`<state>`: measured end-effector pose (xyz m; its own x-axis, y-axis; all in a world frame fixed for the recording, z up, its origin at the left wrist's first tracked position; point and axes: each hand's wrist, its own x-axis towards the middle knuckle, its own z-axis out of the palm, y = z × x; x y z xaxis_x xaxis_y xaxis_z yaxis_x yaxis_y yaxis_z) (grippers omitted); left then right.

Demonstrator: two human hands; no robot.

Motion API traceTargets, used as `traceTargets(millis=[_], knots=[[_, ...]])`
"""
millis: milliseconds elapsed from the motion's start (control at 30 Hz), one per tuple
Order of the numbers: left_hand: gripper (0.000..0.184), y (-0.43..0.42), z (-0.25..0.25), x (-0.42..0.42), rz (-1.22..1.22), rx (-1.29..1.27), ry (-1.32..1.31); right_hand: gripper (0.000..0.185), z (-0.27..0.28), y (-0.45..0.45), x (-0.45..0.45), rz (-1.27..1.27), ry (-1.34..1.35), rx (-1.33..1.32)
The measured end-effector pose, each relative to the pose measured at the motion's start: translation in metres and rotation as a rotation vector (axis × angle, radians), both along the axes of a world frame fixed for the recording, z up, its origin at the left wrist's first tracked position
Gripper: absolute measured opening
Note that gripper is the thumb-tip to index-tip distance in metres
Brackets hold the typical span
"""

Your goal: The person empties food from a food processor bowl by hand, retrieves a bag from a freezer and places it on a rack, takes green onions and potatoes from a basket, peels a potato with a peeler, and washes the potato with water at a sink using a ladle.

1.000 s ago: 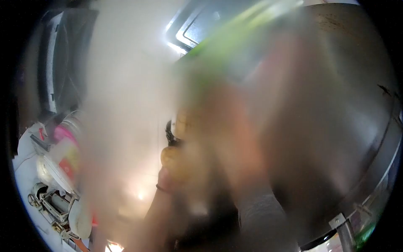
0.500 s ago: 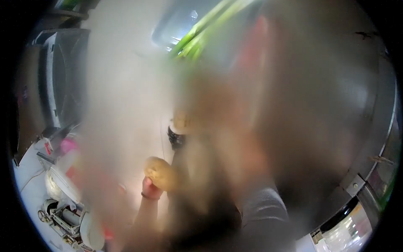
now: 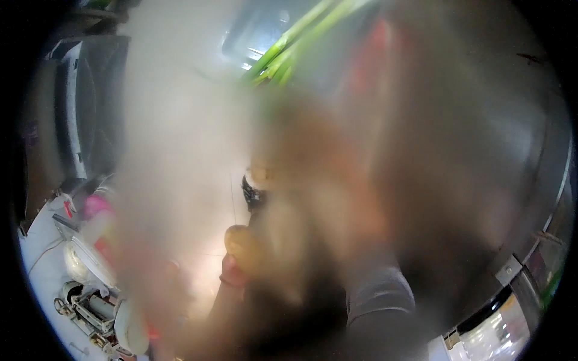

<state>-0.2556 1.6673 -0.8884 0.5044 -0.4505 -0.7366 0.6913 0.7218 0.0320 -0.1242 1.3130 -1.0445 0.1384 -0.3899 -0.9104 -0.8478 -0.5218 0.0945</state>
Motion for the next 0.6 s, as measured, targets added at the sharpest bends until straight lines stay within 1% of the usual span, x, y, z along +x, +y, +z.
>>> traceTargets(millis=[67,100,167,200,267,300,367,400,433,467,500,533,567,600], knots=[[0.078,-0.001,0.012,0.004,0.003,-0.034,-0.02,0.038,0.043,-0.002,0.003,-0.386,-0.062,0.065],[0.078,0.0,0.019,0.004,0.017,-0.022,-0.035,0.038,0.052,0.0,-0.009,-0.388,-0.083,0.057],[0.078,0.001,0.043,0.016,0.021,-0.017,-0.077,0.042,0.061,0.014,-0.05,-1.014,-0.596,0.429],[0.079,0.002,0.06,0.021,0.02,0.024,-0.094,0.042,0.095,0.026,-0.053,-1.021,-0.621,0.434],[0.079,0.009,0.095,0.028,0.0,0.063,-0.135,0.052,0.164,0.056,-0.061,-1.352,-0.738,0.805],[0.079,0.016,0.108,0.029,-0.01,0.025,-0.134,0.052,0.191,0.07,-0.071,-1.365,-0.764,0.812],[0.079,0.03,0.145,0.032,-0.043,-0.025,-0.161,0.054,0.24,0.093,-0.093,-1.475,-0.776,1.067],[0.078,0.037,0.17,0.037,-0.102,-0.006,-0.158,0.052,0.254,0.106,-0.115,-1.519,-0.723,1.112],[0.077,0.037,0.191,0.047,-0.164,0.002,-0.17,0.05,0.258,0.113,-0.139,-1.549,-0.691,1.158],[0.076,0.037,0.21,0.052,-0.195,-0.026,-0.265,0.048,0.245,0.119,-0.172,-1.485,-0.654,1.27],[0.076,0.038,0.23,0.055,-0.225,-0.031,-0.298,0.046,0.242,0.125,-0.197,-1.414,-0.621,1.372],[0.076,0.036,0.25,0.056,-0.257,-0.037,-0.333,0.042,0.291,0.135,-0.199,-1.396,-0.632,1.23],[0.076,0.034,0.264,0.054,-0.299,-0.043,-0.343,0.04,0.328,0.137,-0.206,-1.354,-0.515,1.091],[0.076,0.03,0.28,0.053,-0.343,-0.042,-0.347,0.04,0.345,0.137,-0.224,-1.362,-0.499,1.059]])
